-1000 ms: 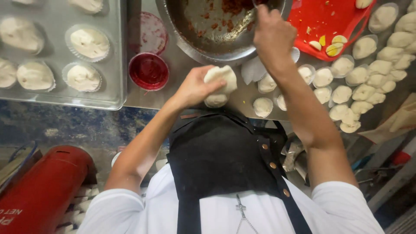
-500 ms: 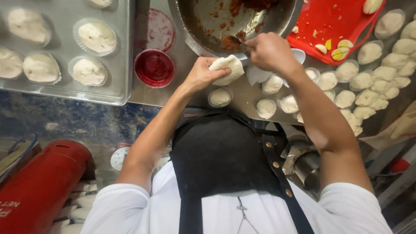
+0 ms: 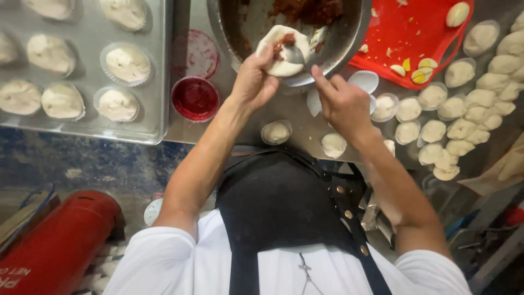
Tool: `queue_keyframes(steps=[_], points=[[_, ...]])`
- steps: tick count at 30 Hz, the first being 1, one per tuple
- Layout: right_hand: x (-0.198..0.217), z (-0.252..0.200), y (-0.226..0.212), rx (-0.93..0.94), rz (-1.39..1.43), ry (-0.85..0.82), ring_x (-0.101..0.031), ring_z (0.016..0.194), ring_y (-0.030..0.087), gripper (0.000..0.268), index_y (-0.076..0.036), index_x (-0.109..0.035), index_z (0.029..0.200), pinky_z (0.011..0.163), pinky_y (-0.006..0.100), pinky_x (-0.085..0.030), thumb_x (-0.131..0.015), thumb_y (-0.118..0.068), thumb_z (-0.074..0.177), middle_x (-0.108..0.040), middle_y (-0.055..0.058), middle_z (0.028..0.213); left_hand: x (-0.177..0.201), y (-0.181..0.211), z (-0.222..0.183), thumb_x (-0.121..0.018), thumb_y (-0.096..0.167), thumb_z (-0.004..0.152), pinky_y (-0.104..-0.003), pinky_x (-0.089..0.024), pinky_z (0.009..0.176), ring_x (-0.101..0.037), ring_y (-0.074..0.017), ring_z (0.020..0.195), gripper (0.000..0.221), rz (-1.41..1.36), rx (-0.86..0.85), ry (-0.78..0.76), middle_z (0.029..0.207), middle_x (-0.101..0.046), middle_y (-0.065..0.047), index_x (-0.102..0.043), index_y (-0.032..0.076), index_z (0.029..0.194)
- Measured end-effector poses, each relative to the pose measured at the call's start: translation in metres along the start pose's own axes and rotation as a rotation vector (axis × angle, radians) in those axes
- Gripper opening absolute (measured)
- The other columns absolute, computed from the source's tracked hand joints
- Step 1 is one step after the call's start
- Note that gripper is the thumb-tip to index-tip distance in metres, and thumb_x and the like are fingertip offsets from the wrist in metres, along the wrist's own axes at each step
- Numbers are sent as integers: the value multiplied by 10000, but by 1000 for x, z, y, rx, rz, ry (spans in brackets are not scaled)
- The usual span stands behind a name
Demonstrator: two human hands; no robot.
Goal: The person shapes pieces of dough into balls, fills them with a meat mixture using a spoon, adds a slice of egg, and pinches the dough closed before placing them onto a tray.
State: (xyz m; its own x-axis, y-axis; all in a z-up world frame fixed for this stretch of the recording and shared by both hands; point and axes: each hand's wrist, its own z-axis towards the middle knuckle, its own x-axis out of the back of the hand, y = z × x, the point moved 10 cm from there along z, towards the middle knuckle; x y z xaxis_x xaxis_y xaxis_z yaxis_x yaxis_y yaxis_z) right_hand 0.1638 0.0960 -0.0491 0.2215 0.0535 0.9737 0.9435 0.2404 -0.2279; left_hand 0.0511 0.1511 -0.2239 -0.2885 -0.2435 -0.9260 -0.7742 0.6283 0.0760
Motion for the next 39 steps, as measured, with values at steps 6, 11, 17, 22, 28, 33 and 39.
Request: queue_keyframes(steps=[6, 11, 17, 22, 28, 33, 39], points=[[3, -17, 48, -170, 76, -5, -656, 734, 315, 329, -214, -714, 1358, 625, 435, -508, -676, -141, 1039, -648, 97, 852, -4, 65, -26, -561, 282, 1102, -449, -472, 1196, -608, -261, 1307, 442, 212, -111, 4, 1386, -616, -136, -510, 7, 1445], [-70, 25, 74, -278, -161, -274, -688, 764, 354, 205, -155, -765, 1131, 622, 501, -515, -661, -184, 957, -696, 122, 830, -20, 46, -86, -640, 320, 1008, -439, -592, 1039, -672, -239, 1184, 485, 555, 131, 91, 1271, -657, -110, -547, 39, 1392], [-90, 42, 35, -268, 342, -447, -720, 851, 397, 292, -146, -797, 1124, 778, 483, -564, -626, -187, 891, -759, 228, 967, -2, 8, -99, -684, 214, 1002, -428, -577, 1025, -670, -235, 1200, 457, 418, 178, 114, 1305, -664, -118, -545, 22, 1392], [-86, 53, 65, -453, 749, -475, -748, 887, 327, 327, -139, -746, 1187, 785, 435, -588, -624, -247, 903, -783, 198, 1022, 11, 3, -101, -688, 206, 994, -418, -567, 1038, -670, -229, 1195, 467, 410, 193, 114, 1300, -665, -125, -549, 7, 1392], [-79, 71, 72, -248, 48, -198, -705, 809, 397, 301, -161, -796, 1166, 705, 518, -545, -614, -172, 927, -752, 200, 904, 9, 5, -101, -698, 202, 994, -403, -570, 1035, -672, -222, 1193, 470, 428, 182, 107, 1296, -673, -123, -559, -6, 1391], [-118, 55, 32, -87, 141, -334, -712, 826, 381, 283, -149, -810, 1122, 731, 490, -552, -642, -157, 895, -752, 192, 900, 6, 6, -102, -704, 197, 990, -399, -576, 1008, -674, -221, 1177, 464, 477, 196, 100, 1285, -674, -120, -563, 8, 1389], [-73, 38, 61, -344, 840, -405, -652, 817, 99, 299, -51, -750, 1251, 698, 312, -525, -678, -205, 1004, -765, 19, 959, -3, 5, -108, -695, 180, 1016, -411, -563, 1050, -646, -222, 1209, 452, 448, 197, 82, 1315, -624, -118, -530, 21, 1405]])
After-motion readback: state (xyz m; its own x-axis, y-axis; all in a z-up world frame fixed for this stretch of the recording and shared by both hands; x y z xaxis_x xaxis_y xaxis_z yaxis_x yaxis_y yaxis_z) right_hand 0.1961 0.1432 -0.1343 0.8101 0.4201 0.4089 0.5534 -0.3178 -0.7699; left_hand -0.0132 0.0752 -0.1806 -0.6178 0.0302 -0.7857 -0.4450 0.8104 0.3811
